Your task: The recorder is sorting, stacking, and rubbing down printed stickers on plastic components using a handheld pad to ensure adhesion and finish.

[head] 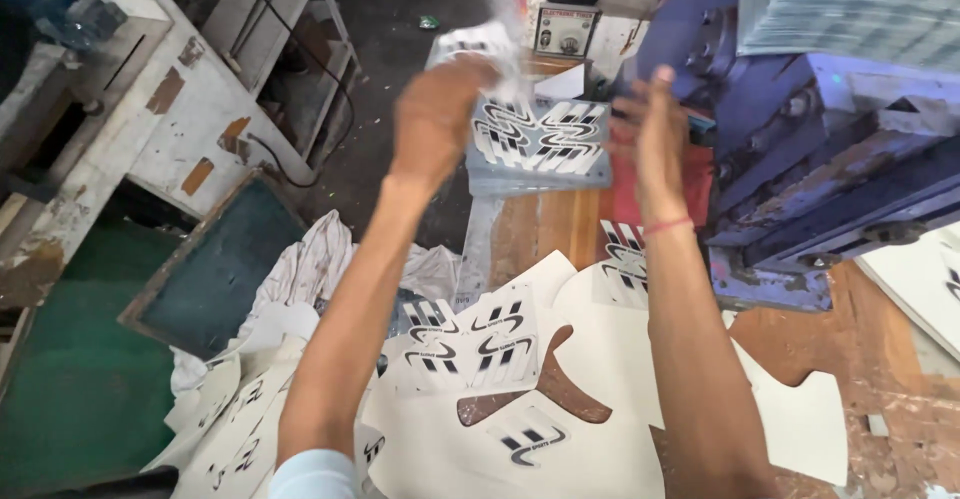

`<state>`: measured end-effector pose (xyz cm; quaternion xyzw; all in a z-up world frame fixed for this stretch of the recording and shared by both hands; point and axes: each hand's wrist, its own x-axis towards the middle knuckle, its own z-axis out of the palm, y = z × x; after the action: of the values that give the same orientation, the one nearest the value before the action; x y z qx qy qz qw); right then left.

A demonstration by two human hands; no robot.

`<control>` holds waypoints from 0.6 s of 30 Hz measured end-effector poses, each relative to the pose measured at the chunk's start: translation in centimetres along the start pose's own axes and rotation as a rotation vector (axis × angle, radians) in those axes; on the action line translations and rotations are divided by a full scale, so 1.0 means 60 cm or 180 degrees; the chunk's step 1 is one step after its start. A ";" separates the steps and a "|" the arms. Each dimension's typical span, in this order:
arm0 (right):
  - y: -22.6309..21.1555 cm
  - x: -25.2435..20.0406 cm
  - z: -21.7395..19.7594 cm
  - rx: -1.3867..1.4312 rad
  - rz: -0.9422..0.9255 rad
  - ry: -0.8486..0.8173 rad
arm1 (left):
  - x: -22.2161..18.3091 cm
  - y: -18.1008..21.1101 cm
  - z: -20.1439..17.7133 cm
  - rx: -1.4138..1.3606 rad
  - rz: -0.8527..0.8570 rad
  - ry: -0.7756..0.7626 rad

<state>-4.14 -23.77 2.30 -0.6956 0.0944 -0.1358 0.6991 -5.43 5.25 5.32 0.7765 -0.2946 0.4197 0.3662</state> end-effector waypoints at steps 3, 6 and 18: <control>0.079 0.003 -0.038 -0.0162 0.0267 0.0202 | -0.045 -0.023 0.073 0.0243 0.0284 -0.1030; 0.199 0.040 -0.065 -0.1789 -0.0360 0.0265 | -0.080 -0.011 0.086 0.0306 0.0109 -0.1731; 0.140 0.027 -0.004 -0.3695 -0.0948 0.0202 | -0.127 -0.110 0.202 0.0407 -0.3437 -0.1891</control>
<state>-2.21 -24.58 -6.02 -0.9651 0.0756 -0.1793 0.1752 1.29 0.17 -8.03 0.9201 0.0762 -0.0421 0.3820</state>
